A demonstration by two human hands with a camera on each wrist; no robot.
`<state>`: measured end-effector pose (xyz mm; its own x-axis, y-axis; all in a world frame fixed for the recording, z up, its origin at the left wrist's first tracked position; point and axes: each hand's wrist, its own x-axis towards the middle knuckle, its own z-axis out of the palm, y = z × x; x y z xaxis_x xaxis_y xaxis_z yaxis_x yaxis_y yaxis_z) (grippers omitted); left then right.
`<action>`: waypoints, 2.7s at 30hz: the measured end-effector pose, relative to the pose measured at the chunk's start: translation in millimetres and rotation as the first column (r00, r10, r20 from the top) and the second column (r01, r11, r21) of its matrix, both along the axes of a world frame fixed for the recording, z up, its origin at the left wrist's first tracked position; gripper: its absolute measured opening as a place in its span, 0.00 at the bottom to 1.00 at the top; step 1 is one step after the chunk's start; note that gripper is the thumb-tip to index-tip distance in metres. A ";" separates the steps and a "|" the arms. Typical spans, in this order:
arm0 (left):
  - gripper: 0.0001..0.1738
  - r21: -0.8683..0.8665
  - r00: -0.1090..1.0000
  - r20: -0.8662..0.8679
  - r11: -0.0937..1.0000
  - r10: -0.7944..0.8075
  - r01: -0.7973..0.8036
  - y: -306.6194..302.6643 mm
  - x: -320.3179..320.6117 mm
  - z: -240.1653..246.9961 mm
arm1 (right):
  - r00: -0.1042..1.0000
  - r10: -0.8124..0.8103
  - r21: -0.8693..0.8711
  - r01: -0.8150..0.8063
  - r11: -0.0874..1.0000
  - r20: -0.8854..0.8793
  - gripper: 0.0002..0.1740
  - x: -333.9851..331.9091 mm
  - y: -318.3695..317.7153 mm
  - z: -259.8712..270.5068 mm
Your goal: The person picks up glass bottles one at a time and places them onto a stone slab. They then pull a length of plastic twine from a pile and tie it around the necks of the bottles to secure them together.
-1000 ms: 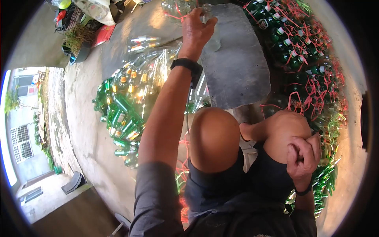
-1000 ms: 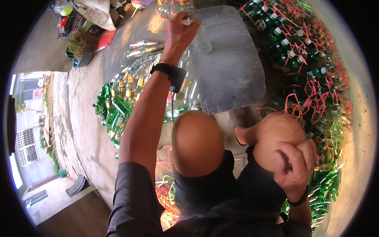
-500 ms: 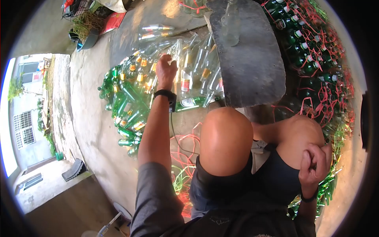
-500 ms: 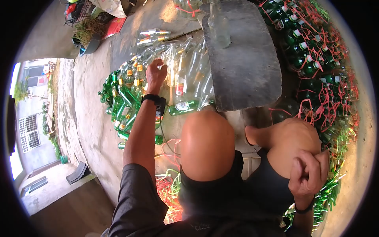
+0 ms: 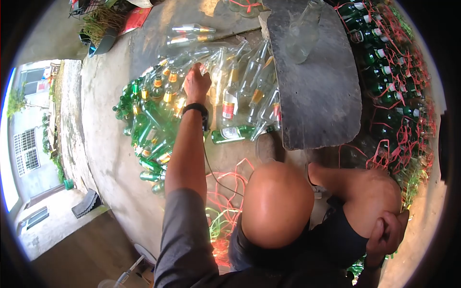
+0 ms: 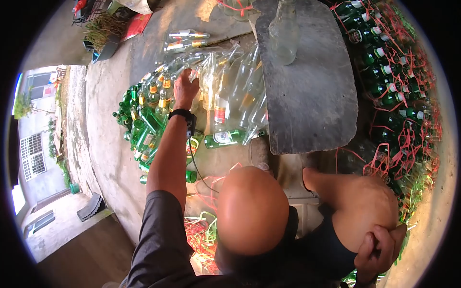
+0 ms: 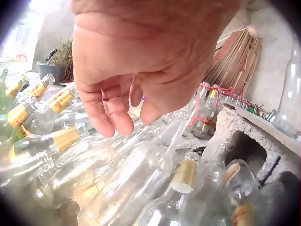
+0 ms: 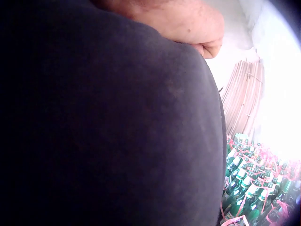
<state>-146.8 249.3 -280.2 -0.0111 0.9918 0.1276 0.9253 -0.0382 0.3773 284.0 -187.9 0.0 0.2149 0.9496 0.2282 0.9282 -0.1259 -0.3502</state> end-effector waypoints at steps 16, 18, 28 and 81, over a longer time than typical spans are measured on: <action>0.22 -0.212 0.996 -0.085 0.977 -0.004 -0.015 27.8 3.5 -23.0 | 0.998 0.050 -0.057 -0.052 0.997 -0.035 0.11 30.8 -31.4 -4.1; 0.22 -0.196 0.996 -0.077 0.980 -0.051 0.035 22.1 1.0 -17.6 | 0.997 0.076 -0.041 -0.077 0.996 -0.016 0.11 23.2 -20.5 -2.4; 0.22 0.015 0.998 0.056 0.999 -0.040 0.039 -15.8 -11.1 7.7 | 0.996 0.079 0.008 -0.079 0.997 -0.031 0.09 7.1 0.7 0.1; 0.13 0.039 0.807 0.428 0.900 -0.407 0.433 -111.8 103.9 231.4 | 0.980 0.191 0.294 -0.166 0.941 -0.060 0.09 -23.1 26.7 9.1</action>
<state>-43.0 137.6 -48.8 0.3694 0.9173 0.1490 0.5786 -0.3525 0.7356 260.9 -161.2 9.1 0.0787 0.8715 0.4840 0.8906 0.1566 -0.4269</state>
